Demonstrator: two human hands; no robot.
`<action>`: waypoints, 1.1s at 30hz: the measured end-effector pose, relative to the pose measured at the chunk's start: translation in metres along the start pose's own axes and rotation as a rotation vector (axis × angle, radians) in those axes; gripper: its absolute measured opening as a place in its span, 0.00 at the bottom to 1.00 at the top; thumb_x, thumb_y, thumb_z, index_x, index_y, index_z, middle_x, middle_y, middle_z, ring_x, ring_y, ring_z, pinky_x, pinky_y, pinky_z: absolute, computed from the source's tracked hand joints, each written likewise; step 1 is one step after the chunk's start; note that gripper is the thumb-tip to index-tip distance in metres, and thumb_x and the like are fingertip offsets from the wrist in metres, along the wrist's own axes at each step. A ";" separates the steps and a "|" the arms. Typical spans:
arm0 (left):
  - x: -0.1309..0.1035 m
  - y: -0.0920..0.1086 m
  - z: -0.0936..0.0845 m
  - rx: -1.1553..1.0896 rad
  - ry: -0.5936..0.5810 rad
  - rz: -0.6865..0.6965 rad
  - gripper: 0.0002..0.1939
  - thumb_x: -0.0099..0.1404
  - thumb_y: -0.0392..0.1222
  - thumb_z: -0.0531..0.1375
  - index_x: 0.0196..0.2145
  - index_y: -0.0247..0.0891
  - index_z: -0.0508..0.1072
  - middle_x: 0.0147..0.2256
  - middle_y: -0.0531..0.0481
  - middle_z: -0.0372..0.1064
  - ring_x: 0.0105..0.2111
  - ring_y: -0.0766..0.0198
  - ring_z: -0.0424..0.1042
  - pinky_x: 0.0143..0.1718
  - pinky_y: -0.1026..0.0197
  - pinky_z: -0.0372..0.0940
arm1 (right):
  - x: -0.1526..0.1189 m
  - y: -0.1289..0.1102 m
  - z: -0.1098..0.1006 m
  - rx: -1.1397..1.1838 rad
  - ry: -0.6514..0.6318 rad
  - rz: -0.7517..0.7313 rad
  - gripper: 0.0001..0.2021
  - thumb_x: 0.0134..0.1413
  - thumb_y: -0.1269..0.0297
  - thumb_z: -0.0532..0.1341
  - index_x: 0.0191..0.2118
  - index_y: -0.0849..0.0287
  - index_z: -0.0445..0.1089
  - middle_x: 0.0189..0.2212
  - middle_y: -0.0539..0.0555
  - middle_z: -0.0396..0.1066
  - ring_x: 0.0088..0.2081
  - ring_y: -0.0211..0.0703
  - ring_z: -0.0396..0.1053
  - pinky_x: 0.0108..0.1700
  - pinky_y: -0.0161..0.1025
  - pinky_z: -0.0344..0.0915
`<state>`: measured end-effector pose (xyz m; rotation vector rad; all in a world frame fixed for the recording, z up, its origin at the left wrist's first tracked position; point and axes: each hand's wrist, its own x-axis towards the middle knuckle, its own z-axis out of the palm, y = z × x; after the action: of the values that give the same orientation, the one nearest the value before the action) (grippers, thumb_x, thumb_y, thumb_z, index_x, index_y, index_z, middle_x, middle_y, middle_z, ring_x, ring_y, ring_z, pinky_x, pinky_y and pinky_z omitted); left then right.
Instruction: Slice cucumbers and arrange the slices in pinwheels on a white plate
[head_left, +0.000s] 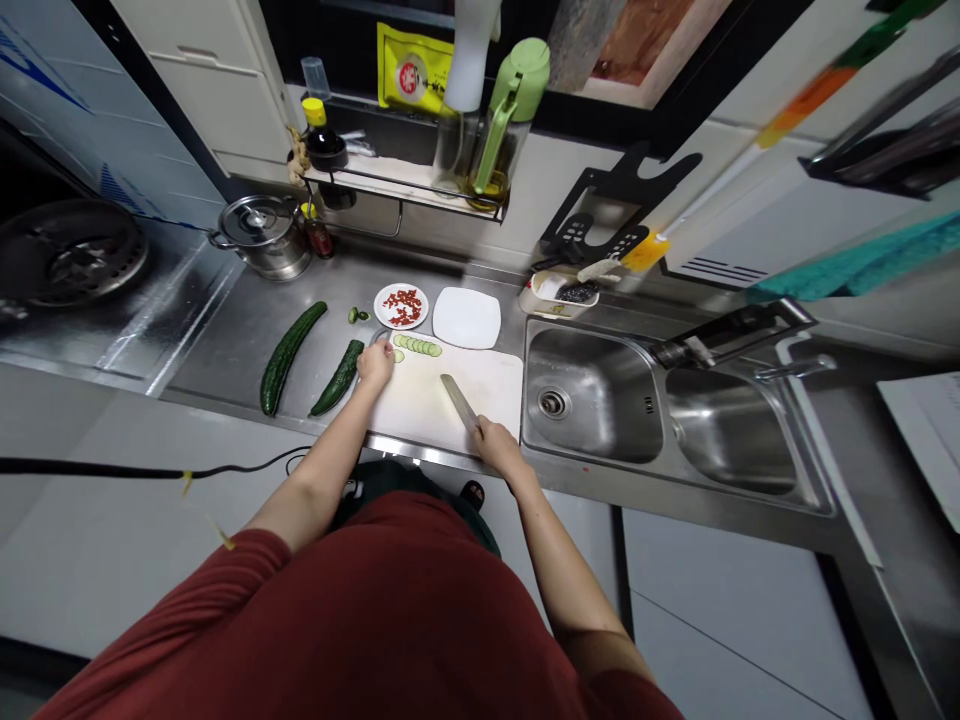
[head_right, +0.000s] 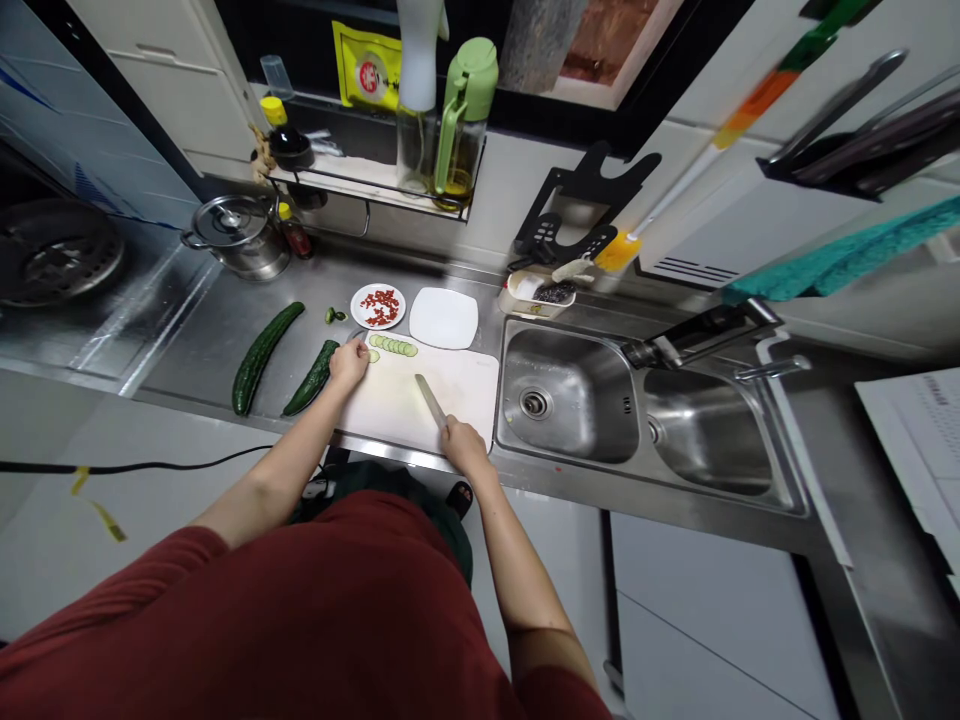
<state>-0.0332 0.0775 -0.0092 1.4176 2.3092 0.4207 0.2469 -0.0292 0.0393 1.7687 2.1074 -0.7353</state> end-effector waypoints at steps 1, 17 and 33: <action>-0.001 0.002 0.000 0.022 0.011 0.006 0.12 0.62 0.39 0.56 0.42 0.45 0.75 0.40 0.44 0.74 0.42 0.53 0.71 0.44 0.56 0.61 | 0.000 0.001 0.000 0.000 0.000 0.001 0.14 0.66 0.62 0.45 0.48 0.59 0.64 0.42 0.60 0.74 0.43 0.48 0.72 0.37 0.37 0.58; -0.012 0.059 0.027 0.145 -0.100 0.371 0.16 0.66 0.42 0.54 0.49 0.43 0.72 0.47 0.43 0.67 0.48 0.53 0.66 0.49 0.54 0.61 | 0.001 0.007 0.004 0.027 -0.005 0.045 0.16 0.66 0.60 0.45 0.49 0.60 0.65 0.43 0.62 0.73 0.44 0.50 0.71 0.39 0.38 0.59; -0.003 0.068 0.037 0.025 -0.114 0.359 0.13 0.61 0.32 0.56 0.42 0.43 0.72 0.45 0.45 0.69 0.47 0.56 0.65 0.44 0.58 0.61 | 0.002 0.008 0.008 0.053 -0.007 0.061 0.16 0.67 0.60 0.46 0.50 0.60 0.65 0.44 0.62 0.73 0.45 0.48 0.70 0.40 0.36 0.58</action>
<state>0.0386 0.1069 -0.0106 1.8250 1.9784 0.4000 0.2530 -0.0309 0.0300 1.8463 2.0374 -0.7873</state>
